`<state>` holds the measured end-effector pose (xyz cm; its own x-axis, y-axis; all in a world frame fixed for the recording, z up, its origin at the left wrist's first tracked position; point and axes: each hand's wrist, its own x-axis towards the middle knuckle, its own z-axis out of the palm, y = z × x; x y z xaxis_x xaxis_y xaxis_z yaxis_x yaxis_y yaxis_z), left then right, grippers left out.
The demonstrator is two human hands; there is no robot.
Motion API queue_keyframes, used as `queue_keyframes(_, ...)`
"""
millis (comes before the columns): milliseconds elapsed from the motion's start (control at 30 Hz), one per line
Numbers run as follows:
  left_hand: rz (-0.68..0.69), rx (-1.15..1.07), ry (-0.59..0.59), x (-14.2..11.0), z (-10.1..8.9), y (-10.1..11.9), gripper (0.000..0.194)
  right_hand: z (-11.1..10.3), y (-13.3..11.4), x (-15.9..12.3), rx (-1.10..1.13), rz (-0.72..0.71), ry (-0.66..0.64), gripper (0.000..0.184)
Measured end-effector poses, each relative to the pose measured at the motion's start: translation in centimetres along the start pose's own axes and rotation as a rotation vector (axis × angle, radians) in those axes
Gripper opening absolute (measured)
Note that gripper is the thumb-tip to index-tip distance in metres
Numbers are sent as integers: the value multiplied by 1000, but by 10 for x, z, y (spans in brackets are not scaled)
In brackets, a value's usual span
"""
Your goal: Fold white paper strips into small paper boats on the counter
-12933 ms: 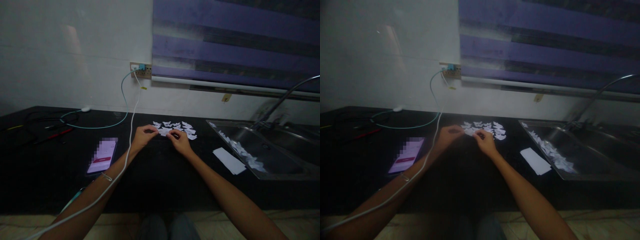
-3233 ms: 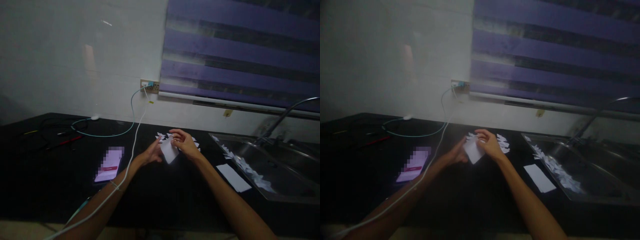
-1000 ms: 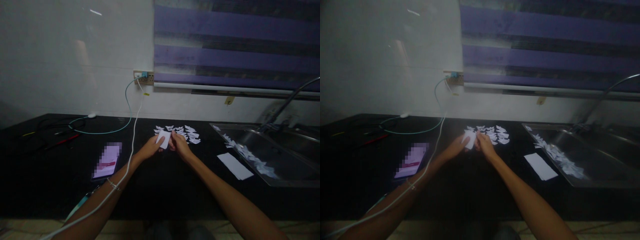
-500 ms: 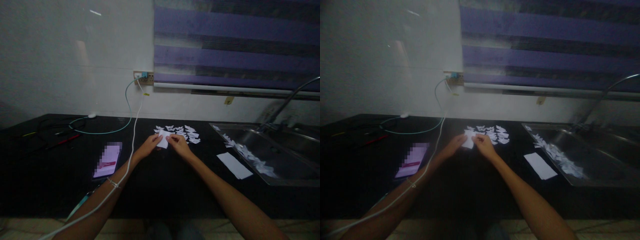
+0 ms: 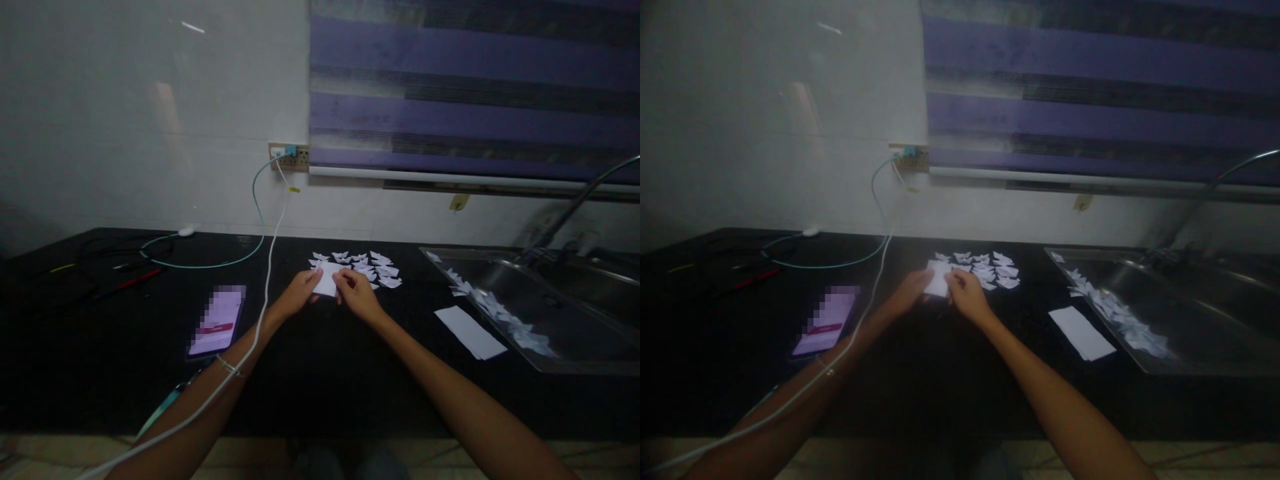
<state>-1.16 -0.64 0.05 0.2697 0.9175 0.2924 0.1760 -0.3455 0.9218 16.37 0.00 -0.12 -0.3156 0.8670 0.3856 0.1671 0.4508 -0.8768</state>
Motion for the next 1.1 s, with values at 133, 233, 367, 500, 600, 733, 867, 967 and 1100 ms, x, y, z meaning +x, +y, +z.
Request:
queue_keyframes(133,-2,-16,69,2,0,-3,60,-3,-3,-2,-69,-46,-76,38)
queue_keyframes(233,32,50,130,3,2,-5,57,-3,-3,-3,-80,-46,-83,38)
queue_keyframes(367,32,30,61,2,0,-4,52,-3,2,-1,-77,-41,-24,36)
queue_keyframes(500,31,-48,-87,2,-5,-3,43,-8,10,4,-60,-28,53,35)
queue_keyframes(600,31,-82,-115,3,-7,-4,43,-10,14,6,-47,-21,72,36)
queue_keyframes(733,30,-128,-76,2,-8,0,39,-9,16,6,-52,-36,63,36)
queue_keyframes(867,25,-189,-2,2,-11,2,29,-9,19,7,-52,-40,56,35)
queue_keyframes(967,19,-187,59,5,-13,-2,31,-8,20,8,-24,-30,51,33)
queue_keyframes(1100,-40,-171,99,8,-13,-7,33,-5,17,7,53,1,50,24)
